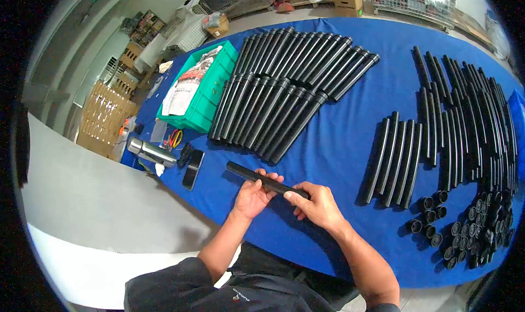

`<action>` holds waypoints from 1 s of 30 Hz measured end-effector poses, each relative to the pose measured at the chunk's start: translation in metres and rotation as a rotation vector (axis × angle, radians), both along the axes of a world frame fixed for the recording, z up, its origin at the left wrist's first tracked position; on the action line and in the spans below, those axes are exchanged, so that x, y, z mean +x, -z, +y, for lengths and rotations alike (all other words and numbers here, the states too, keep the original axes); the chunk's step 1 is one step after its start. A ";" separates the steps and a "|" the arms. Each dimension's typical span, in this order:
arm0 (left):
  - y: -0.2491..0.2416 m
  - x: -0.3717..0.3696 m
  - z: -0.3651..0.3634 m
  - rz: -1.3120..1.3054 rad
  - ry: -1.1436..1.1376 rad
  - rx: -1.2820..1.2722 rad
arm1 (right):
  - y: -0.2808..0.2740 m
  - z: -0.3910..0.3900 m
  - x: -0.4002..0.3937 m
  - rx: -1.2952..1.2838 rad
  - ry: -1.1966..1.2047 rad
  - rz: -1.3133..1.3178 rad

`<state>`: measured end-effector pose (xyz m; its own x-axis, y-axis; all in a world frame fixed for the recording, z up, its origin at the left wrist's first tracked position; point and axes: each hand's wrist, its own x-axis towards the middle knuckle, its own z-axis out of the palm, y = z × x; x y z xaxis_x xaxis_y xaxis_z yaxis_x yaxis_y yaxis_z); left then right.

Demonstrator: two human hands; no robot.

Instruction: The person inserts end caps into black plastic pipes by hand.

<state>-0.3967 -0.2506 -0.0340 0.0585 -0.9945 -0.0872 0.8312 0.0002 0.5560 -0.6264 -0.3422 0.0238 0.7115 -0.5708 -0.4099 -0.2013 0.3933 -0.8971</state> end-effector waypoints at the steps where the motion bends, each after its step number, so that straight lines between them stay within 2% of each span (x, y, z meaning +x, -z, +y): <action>1: -0.001 -0.001 0.000 -0.013 0.006 -0.005 | 0.006 0.002 0.002 -0.227 0.044 -0.028; 3: -0.004 -0.001 0.000 0.009 0.012 0.024 | 0.021 0.010 0.005 -0.677 0.137 -0.087; 6: -0.002 0.000 0.000 0.010 0.012 0.019 | 0.024 0.004 0.006 -1.189 0.172 -0.142; 9: -0.001 0.001 0.000 0.005 0.016 0.008 | 0.022 0.006 0.005 -0.196 0.075 -0.144; 10: -0.001 0.000 0.000 0.007 0.019 0.009 | 0.024 0.004 0.005 -0.105 0.055 -0.154; 17: 0.001 0.001 0.001 0.025 0.021 -0.017 | 0.003 0.003 0.000 -0.339 -0.036 -0.010; 30: -0.001 0.000 0.000 -0.002 0.018 -0.038 | 0.005 0.007 0.003 -0.399 0.013 -0.007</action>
<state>-0.3966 -0.2509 -0.0334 0.0410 -0.9979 -0.0496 0.8302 0.0064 0.5574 -0.6234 -0.3355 0.0186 0.7051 -0.6932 -0.1493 -0.1916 0.0164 -0.9813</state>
